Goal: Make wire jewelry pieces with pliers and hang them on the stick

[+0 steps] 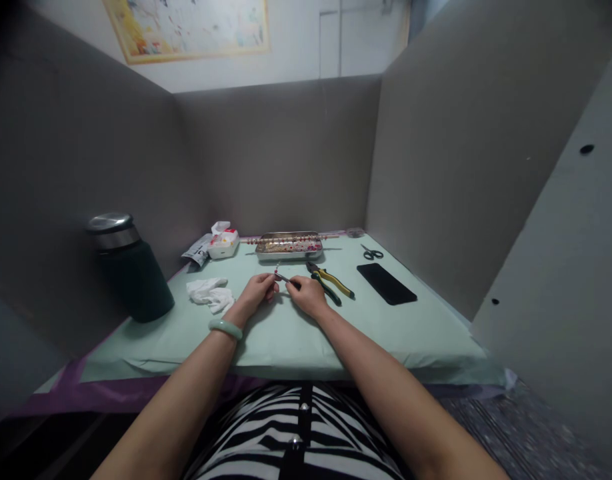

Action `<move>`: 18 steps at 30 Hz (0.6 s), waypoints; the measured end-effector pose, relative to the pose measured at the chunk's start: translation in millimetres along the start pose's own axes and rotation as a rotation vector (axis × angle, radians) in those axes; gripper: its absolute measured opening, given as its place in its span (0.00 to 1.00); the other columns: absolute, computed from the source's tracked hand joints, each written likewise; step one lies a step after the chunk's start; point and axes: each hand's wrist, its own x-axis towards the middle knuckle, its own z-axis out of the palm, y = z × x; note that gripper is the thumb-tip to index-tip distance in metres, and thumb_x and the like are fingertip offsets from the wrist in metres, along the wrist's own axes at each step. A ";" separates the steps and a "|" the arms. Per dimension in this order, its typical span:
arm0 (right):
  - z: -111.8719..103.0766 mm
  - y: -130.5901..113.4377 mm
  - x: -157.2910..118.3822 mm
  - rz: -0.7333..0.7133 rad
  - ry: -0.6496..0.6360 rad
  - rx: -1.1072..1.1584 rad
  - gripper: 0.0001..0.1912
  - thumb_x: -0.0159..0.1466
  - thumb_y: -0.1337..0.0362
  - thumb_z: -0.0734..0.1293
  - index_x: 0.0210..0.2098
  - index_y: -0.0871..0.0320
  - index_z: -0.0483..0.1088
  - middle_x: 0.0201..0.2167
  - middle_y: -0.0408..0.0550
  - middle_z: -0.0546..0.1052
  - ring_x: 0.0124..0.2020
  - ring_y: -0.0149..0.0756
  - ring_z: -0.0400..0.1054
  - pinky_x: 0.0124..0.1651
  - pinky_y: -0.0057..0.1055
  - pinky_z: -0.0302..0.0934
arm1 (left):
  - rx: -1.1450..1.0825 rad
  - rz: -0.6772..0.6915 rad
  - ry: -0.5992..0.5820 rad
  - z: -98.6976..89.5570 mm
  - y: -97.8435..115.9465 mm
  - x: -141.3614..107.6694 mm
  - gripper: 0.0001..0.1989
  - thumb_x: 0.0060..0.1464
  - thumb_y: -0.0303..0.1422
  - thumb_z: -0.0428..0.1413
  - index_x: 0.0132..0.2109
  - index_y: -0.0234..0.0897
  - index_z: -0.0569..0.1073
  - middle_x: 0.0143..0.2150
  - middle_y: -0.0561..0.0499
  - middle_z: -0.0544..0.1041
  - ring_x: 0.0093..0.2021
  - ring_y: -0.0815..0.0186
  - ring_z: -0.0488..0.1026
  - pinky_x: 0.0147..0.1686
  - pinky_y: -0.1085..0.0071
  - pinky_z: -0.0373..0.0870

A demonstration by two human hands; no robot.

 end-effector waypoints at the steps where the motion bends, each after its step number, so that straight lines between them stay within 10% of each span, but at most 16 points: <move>1: -0.4 -0.3 0.0 0.003 -0.002 0.008 0.13 0.59 0.60 0.61 0.32 0.57 0.76 0.29 0.46 0.78 0.30 0.34 0.68 0.34 0.26 0.56 | -0.006 0.002 -0.008 0.1 0.5 -0.4 0.12 0.53 0.38 0.54 0.33 0.30 0.70 0.21 0.54 0.69 0.13 0.78 0.56 0.14 0.77 0.54; 18: 0.2 -6.3 -0.5 -0.001 -0.008 -0.118 0.13 0.60 0.59 0.61 0.30 0.56 0.76 0.28 0.48 0.78 0.29 0.35 0.69 0.32 0.27 0.54 | 0.387 0.057 0.171 -2.8 -1.4 4.1 0.08 0.49 0.31 0.52 0.26 0.33 0.73 0.17 0.54 0.69 0.13 0.76 0.57 0.15 0.77 0.51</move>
